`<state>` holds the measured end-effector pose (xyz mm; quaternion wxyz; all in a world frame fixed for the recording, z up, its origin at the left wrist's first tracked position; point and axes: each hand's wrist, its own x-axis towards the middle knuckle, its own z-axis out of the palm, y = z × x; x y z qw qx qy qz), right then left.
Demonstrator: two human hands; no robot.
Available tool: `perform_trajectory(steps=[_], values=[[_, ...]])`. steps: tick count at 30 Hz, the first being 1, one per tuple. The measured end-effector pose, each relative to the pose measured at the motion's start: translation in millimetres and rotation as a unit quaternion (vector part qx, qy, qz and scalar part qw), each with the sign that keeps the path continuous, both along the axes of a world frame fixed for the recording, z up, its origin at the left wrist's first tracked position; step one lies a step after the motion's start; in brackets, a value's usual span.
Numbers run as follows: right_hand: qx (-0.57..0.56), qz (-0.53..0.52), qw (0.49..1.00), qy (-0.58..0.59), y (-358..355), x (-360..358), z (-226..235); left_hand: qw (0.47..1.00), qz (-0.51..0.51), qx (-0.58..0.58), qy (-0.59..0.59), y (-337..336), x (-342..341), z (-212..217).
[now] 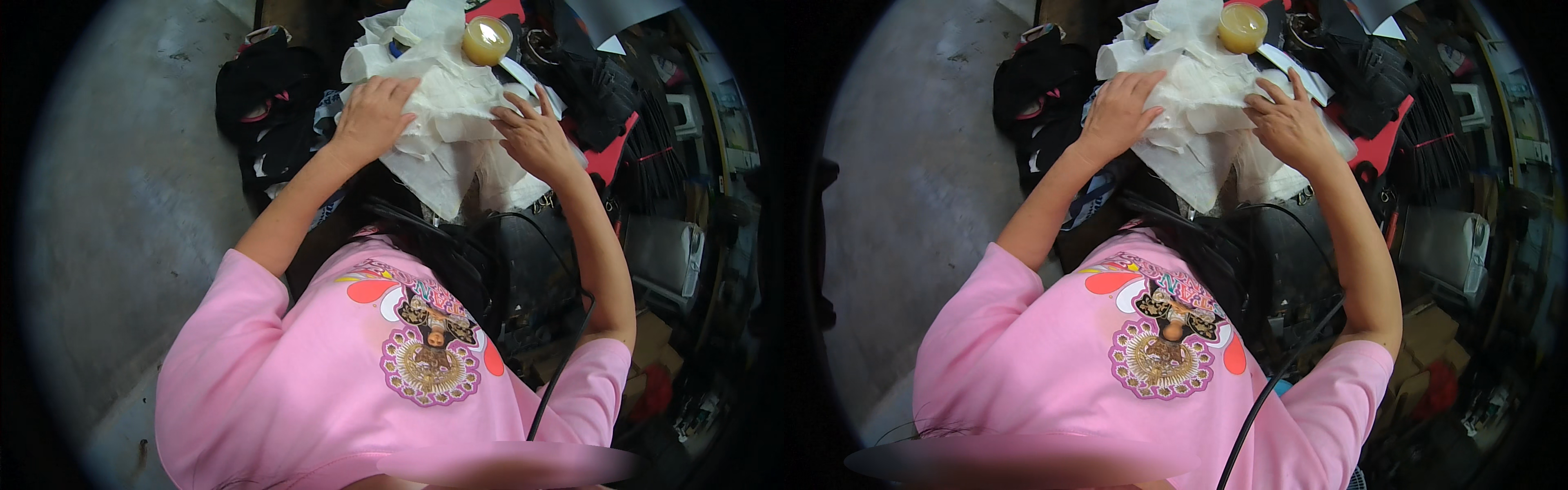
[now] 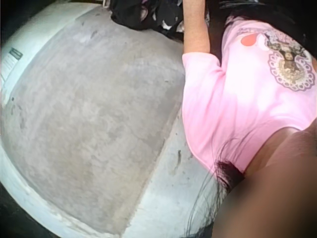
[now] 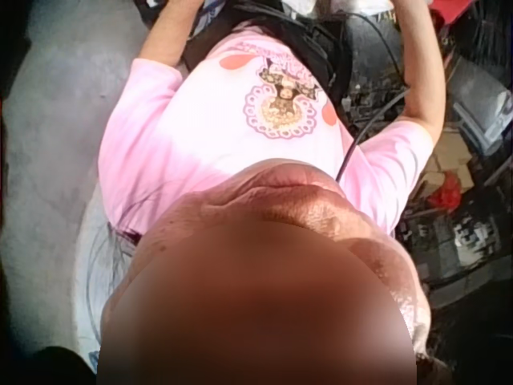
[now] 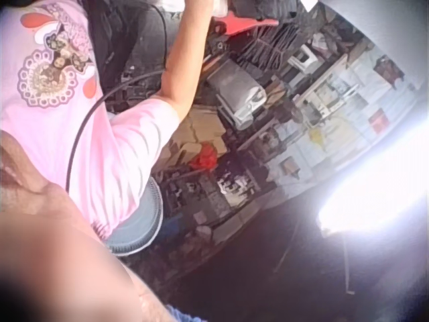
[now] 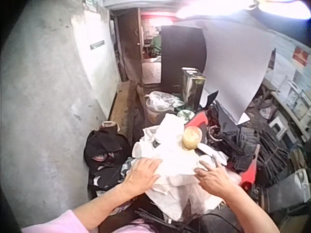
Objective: The person irons a white cloth on a workbench using a red electric iron. They repeatedly lift and reposition the cloth, press it flat, and iron different sections. A small blue container and a hammer are briefly handled and set aside during the process.
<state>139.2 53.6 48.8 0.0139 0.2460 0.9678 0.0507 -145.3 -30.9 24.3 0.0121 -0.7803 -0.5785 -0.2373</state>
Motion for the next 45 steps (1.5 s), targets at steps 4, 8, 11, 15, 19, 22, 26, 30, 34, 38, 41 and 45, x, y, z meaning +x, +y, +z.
perform_trajectory(steps=[4, 8, 11, 15, 19, 22, 26, 30, 34, 38, 41, 45], values=[[-0.027, -0.048, 0.998, -0.026, -15, 40, -14, 0.998, 0.001, -0.062, 0.021, 2, -10, -19], [-0.039, -0.102, 0.991, -0.075, -40, 77, -25, 0.997, -0.003, -0.066, 0.029, 3, -13, -22], [-0.02, -0.133, 0.99, -0.038, -58, 97, -29, 0.998, -0.033, -0.04, 0.038, 2, -15, -9], [-0.014, -0.172, 0.985, -0.013, -78, 116, -32, 0.997, -0.069, -0.006, 0.045, 1, -12, 15], [-0.001, -0.19, 0.982, -0.016, -85, 119, -39, 0.989, -0.141, 0.039, 0.0, 6, 18, 25], [0.003, -0.191, 0.982, -0.009, -85, 115, -42, 0.967, -0.249, -0.007, -0.061, 12, 62, 15], [0.015, -0.186, 0.982, 0.019, -85, 109, -45, 0.956, -0.269, -0.05, -0.109, 22, 124, -16], [0.023, -0.192, 0.98, 0.037, -85, 112, -47, 0.943, -0.247, -0.126, -0.185, 43, 147, -47], [0.021, -0.221, 0.975, 0.028, -87, 122, -50, 0.93, -0.221, -0.219, -0.196, 56, 143, -61], [0.017, -0.236, 0.97, 0.053, -90, 126, -56, 0.948, -0.194, -0.183, -0.176, 49, 132, -55], [0.006, -0.245, 0.968, 0.063, -87, 125, -59, 0.959, -0.165, -0.201, -0.115, 44, 128, -38], [-0.008, -0.248, 0.967, 0.061, -80, 122, -60, 0.983, -0.164, 0.073, -0.047, 36, 136, -18]])
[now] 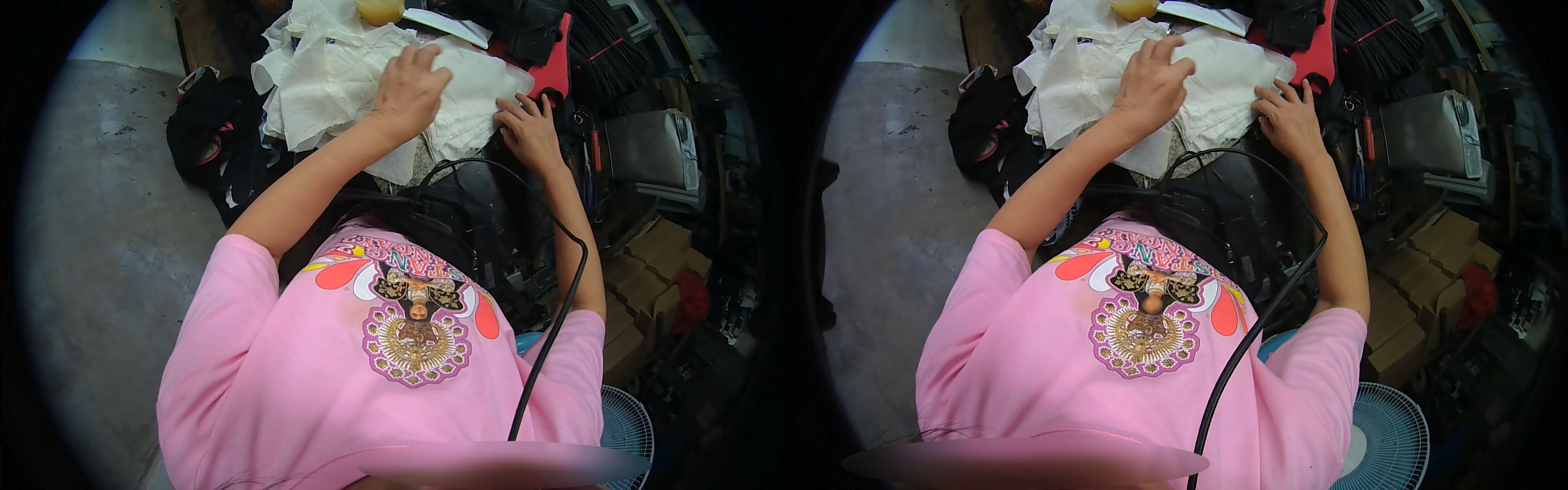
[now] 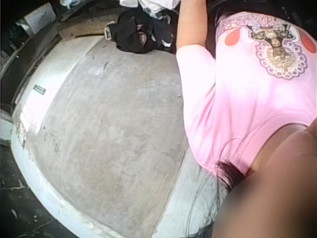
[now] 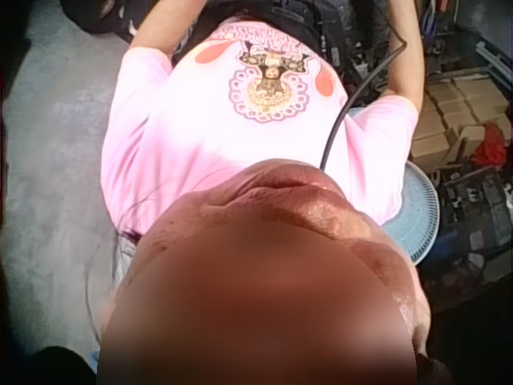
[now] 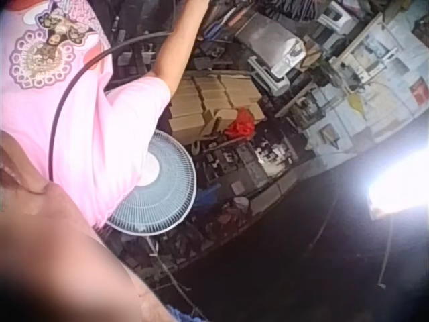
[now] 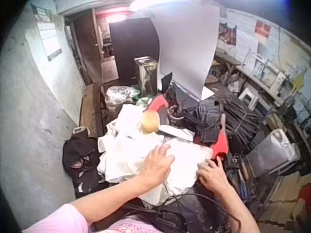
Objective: The person irons a white cloth on a workbench using a red electric iron. They repeatedly lift and reposition the cloth, press it flat, and iron different sections. A small blue container and a hammer are briefly handled and set aside during the process.
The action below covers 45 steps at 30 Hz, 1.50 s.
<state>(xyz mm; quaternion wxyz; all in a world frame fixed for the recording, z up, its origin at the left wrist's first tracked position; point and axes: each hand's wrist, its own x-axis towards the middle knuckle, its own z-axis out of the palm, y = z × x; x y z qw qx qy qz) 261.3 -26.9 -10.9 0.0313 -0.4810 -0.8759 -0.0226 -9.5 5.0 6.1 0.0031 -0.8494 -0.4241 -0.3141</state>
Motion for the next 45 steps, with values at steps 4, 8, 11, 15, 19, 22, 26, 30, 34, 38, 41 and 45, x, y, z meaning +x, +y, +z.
perform_trajectory(steps=[4, 8, 11, 15, 19, 22, 26, 30, 34, 38, 41, 45], values=[[-0.011, -0.002, 1.0, 0.009, 3, 1, 0, 0.987, -0.162, -0.001, -0.004, 17, 24, -12], [-0.023, -0.025, 0.999, 0.01, 2, 8, -1, 0.979, -0.148, -0.1, 0.104, 19, 22, -43], [-0.029, -0.045, 0.998, 0.025, -1, 17, -3, 0.974, -0.125, -0.111, 0.151, 14, 11, -51], [-0.026, -0.051, 0.997, 0.049, -2, 24, -10, 0.966, -0.105, -0.127, 0.199, 6, 3, -41], [-0.035, -0.05, 0.998, 0.03, 2, 22, -11, 0.956, -0.097, -0.165, 0.222, -2, 3, -30], [-0.045, -0.066, 0.997, -0.024, 17, 16, 11, 0.951, -0.082, -0.178, 0.24, -4, 8, -26], [0.049, -0.031, 0.998, 0.024, 56, -6, 68, 0.954, -0.092, -0.185, 0.216, -3, 10, -26], [0.121, 0.049, 0.99, 0.05, 108, -60, 106, 0.961, -0.093, -0.172, 0.195, -4, 11, -31], [0.162, 0.105, 0.981, 0.034, 157, -124, 99, 0.969, -0.094, -0.16, 0.165, -5, 10, -38], [0.194, 0.083, 0.977, -0.026, 188, -165, 72, 0.968, -0.081, -0.176, 0.161, -4, 10, -41], [0.158, 0.073, 0.982, -0.068, 194, -175, 60, 0.971, -0.086, -0.163, 0.155, -4, 9, -42], [0.172, 0.076, 0.982, -0.033, 192, -169, 65, 0.966, -0.081, -0.189, 0.157, -3, 11, -38]])
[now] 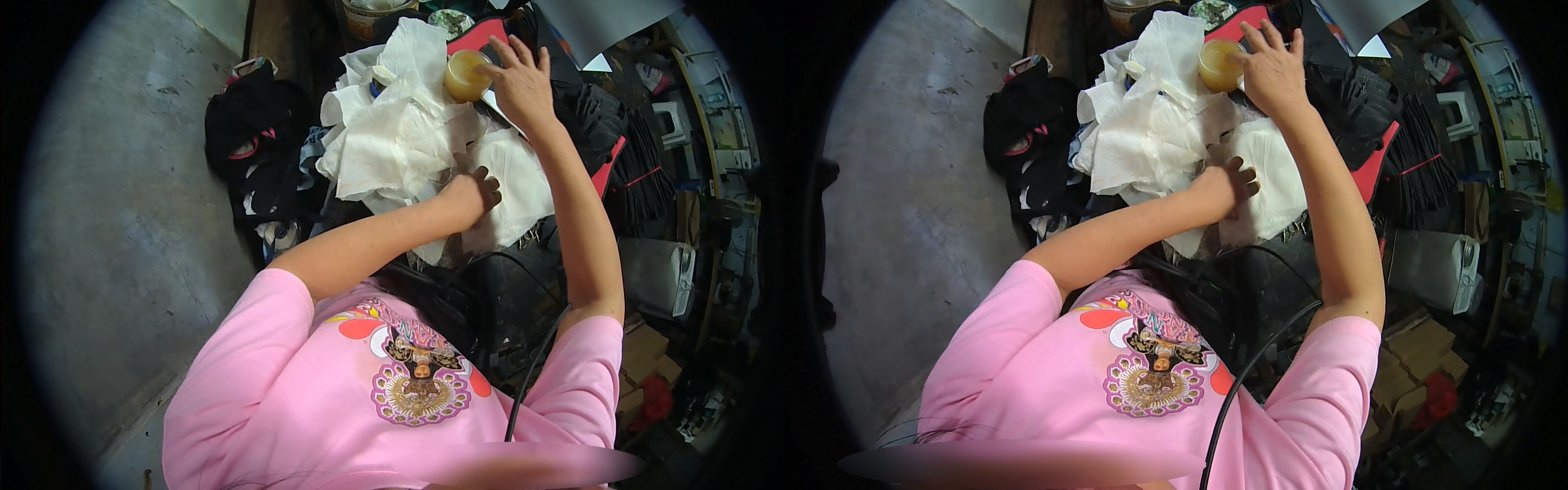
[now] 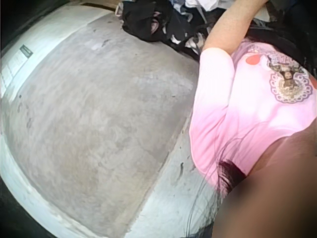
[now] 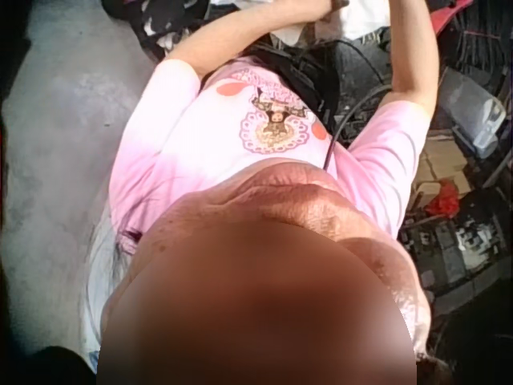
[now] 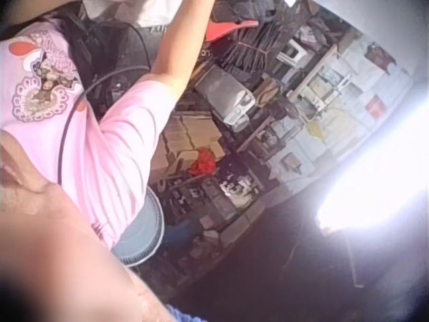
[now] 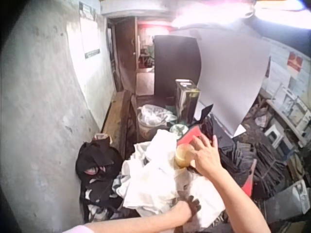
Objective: The person irons a white cloth on a workbench using a red electric iron. They repeatedly lift and reposition the cloth, press it flat, and iron different sections. A small blue container and a hammer are briefly handled and set aside during the process.
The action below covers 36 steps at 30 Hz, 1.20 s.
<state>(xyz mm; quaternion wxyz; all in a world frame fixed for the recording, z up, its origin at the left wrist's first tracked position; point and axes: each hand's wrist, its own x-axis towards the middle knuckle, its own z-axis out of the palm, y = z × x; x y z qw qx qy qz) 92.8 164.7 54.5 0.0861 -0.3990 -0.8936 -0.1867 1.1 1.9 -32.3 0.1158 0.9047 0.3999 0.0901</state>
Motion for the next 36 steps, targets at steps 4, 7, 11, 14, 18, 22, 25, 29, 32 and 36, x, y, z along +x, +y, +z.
perform_trajectory(steps=[4, 7, 11, 14, 18, 22, 25, 29, 32, 36], values=[[0.017, -0.009, 0.999, 0.032, -14, 13, 11, 1.0, -0.01, -0.002, 0.01, 4, 3, 5], [-0.034, -0.045, 0.998, -0.009, -34, 21, 15, 1.0, -0.011, 0.017, 0.011, 4, 2, 6], [-0.014, -0.016, 0.999, 0.027, -64, 52, 23, 0.998, -0.014, 0.06, -0.015, 2, 0, 3], [-0.07, 0.016, 0.981, 0.18, -84, 90, 23, 0.999, -0.005, 0.016, 0.044, 5, 3, 6], [-0.363, -0.04, 0.782, 0.505, -130, 131, -7, 0.999, -0.008, -0.03, 0.037, 6, 3, 15], [-0.434, -0.075, 0.691, 0.572, -172, 146, -58, 0.999, -0.01, -0.035, 0.034, 4, 1, 21], [-0.315, -0.147, 0.822, 0.451, -189, 155, -86, 0.998, -0.002, -0.036, 0.045, 1, 0, 22], [-0.235, -0.231, 0.849, 0.413, -198, 157, -113, 0.996, 0.009, -0.035, 0.082, -3, 3, 25], [-0.141, -0.221, 0.888, 0.377, -195, 149, -130, 0.994, -0.003, -0.042, 0.099, 0, 4, 30], [-0.143, -0.27, 0.89, 0.339, -191, 140, -145, 0.991, -0.021, -0.06, 0.114, 6, 0, 36]])
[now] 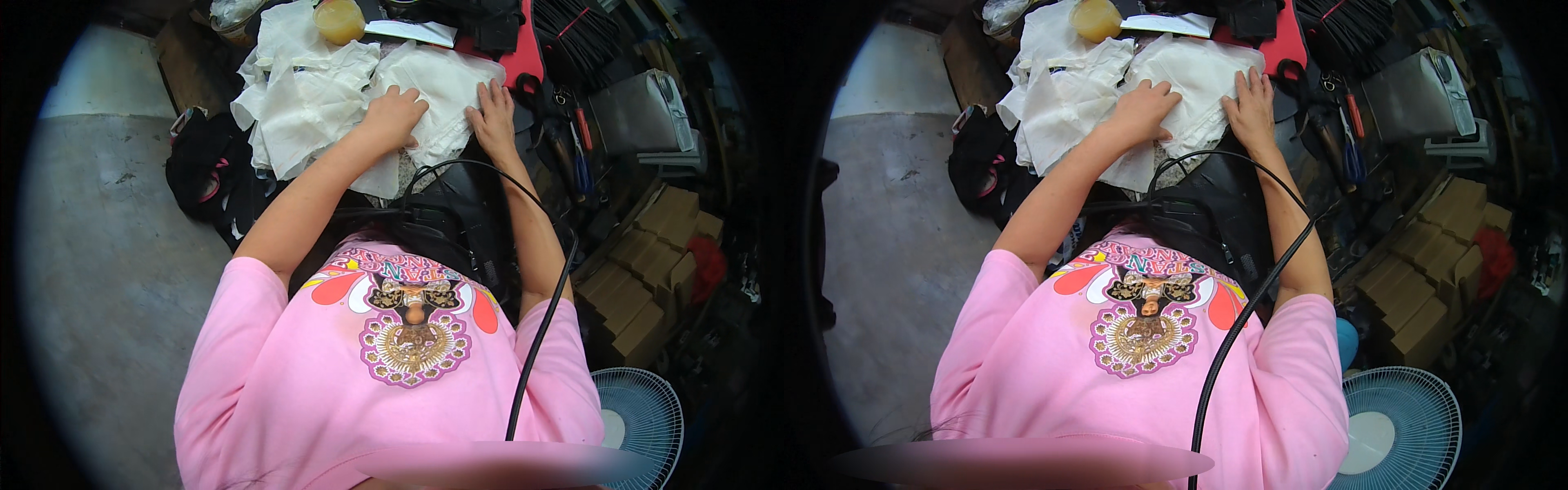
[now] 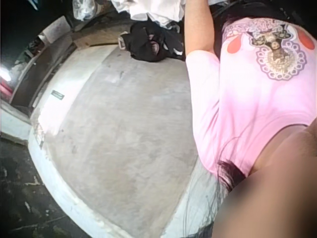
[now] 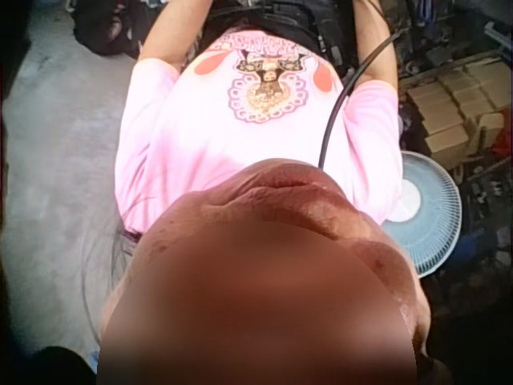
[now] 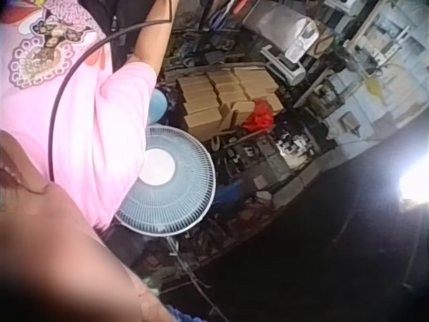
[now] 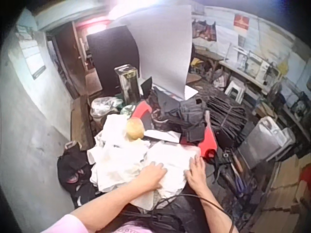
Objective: The person irons a white cloth on a workbench using a red electric iron. They repeatedly lift and reposition the cloth, press it flat, and iron different sections. A small blue container and a hammer are briefly handled and set aside during the process.
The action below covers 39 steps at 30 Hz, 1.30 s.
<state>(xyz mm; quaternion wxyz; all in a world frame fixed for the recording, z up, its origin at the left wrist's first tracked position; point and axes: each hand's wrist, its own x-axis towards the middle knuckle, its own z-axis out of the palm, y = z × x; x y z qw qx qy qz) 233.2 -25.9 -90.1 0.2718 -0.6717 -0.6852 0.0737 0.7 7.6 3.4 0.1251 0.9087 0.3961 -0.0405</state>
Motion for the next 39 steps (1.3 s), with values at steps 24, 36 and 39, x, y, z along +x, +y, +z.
perform_trajectory(steps=[24, 36, 39], values=[[-0.045, 0.05, 0.995, 0.068, -19, -3, 1, 0.995, -0.036, -0.055, -0.077, 12, -4, 32], [-0.023, 0.081, 0.995, -0.059, -43, -22, 29, 0.982, -0.073, 0.007, -0.174, 20, -3, -3], [-0.027, 0.051, 0.998, 0.002, -36, -15, 27, 0.989, -0.064, -0.019, -0.128, 20, 4, -26]])
